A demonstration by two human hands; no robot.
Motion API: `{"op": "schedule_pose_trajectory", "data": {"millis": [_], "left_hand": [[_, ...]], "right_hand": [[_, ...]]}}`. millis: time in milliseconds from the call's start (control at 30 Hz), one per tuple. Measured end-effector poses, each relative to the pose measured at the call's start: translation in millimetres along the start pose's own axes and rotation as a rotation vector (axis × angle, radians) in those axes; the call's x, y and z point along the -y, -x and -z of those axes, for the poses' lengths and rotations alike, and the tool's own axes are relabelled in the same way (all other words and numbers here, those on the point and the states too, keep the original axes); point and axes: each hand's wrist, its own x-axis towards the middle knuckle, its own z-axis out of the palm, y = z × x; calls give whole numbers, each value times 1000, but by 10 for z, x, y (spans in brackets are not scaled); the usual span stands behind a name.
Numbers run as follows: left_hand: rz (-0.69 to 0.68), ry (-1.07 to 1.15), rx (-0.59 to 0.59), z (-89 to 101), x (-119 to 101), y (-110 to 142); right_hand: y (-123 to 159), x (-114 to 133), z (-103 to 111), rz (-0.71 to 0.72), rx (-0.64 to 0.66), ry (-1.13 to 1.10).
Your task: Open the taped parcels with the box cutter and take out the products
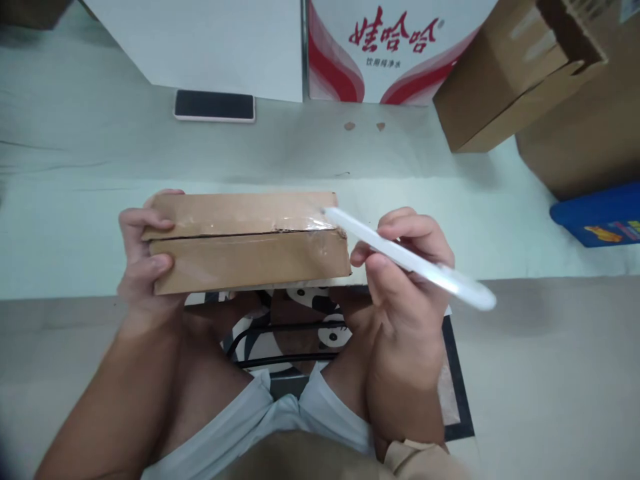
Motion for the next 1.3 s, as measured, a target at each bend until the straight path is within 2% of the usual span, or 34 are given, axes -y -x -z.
{"op": "schedule_pose_trajectory", "data": {"millis": [100,267,400,600,1033,1167,1233,1300], "left_hand": [[29,-1,-17,-29,-31,8],[34,42,-54,-93,-54,18],[40,54,-80,-104,-29,10],[68,60,-56,-97,-32,12],[67,41,-17,-57,-6,23],[65,33,-13,-32,17,31],[58,30,-22,-17,35,37],[40,27,-22,-7,52,43]], "right_hand": [[-7,13,97,8,49,-13],[-29,40,175,-95,98,75],[-26,-1,120,-107,32,54],[-23,-58,55,-104,-36,133],[22,-33,-97,44,-256,298],[-44,-87,38,39,-279,135],[-96,-152,168,72,-372,101],[-130,-245,305,117,-491,201]]}}
